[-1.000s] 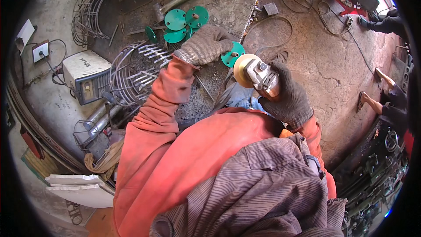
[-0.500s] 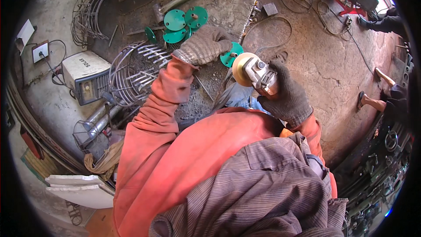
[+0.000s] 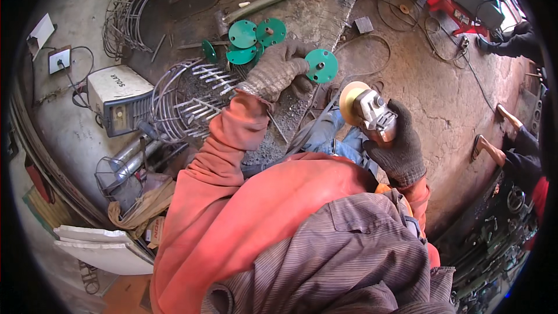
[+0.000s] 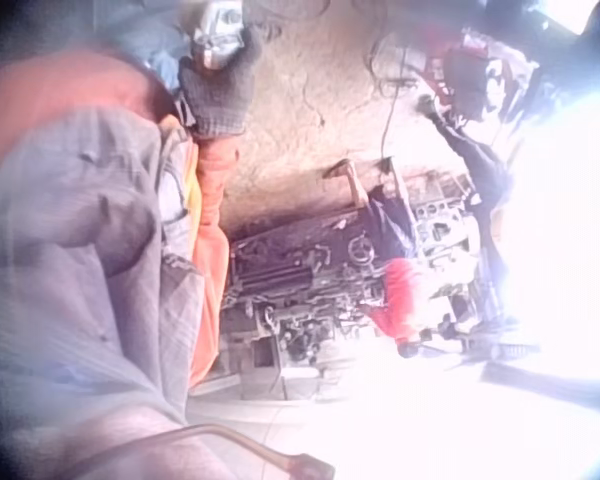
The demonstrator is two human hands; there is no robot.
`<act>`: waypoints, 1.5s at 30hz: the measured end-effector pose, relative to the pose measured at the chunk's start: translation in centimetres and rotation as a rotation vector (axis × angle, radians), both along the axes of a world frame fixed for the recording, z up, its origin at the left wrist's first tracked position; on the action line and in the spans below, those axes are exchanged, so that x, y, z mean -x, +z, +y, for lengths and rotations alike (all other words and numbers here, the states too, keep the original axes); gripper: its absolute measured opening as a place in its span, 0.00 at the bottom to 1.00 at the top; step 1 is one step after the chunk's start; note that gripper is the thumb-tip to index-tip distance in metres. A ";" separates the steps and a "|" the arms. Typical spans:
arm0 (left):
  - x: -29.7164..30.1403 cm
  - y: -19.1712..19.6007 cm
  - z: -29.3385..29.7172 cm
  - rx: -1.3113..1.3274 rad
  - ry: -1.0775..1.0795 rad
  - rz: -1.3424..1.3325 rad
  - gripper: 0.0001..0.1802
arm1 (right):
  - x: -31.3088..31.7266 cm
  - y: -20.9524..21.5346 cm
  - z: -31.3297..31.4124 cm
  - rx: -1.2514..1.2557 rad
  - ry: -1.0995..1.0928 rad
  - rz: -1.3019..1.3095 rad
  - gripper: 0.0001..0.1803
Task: The person uses a handheld angle grinder to smooth the edges and surface of several green circular metal plates on a workbench in a metal fabrication shop.
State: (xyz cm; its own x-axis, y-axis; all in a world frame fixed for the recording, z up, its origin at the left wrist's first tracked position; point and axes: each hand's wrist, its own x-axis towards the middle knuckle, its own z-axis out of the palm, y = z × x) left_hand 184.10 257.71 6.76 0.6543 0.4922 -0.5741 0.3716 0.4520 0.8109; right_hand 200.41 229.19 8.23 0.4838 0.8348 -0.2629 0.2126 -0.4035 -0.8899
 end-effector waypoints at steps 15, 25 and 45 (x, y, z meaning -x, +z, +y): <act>1.2 -0.2 -1.1 -0.338 0.230 0.256 0.10 | 1.5 0.5 0.3 0.061 0.136 0.002 0.49; -2.5 2.1 -0.2 -0.812 -0.230 0.687 0.34 | 1.3 0.1 0.2 -0.003 0.151 0.020 0.51; 0.9 -1.8 -1.2 -0.382 0.047 0.169 0.11 | 1.9 0.8 1.1 -0.030 0.175 -0.044 0.47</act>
State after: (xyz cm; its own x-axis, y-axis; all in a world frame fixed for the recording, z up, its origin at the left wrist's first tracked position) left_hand 183.23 256.46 5.01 0.5387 0.7174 -0.4419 0.4999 0.1501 0.8530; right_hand 198.49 230.27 9.06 0.3411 0.9142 -0.2187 0.3160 -0.3306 -0.8893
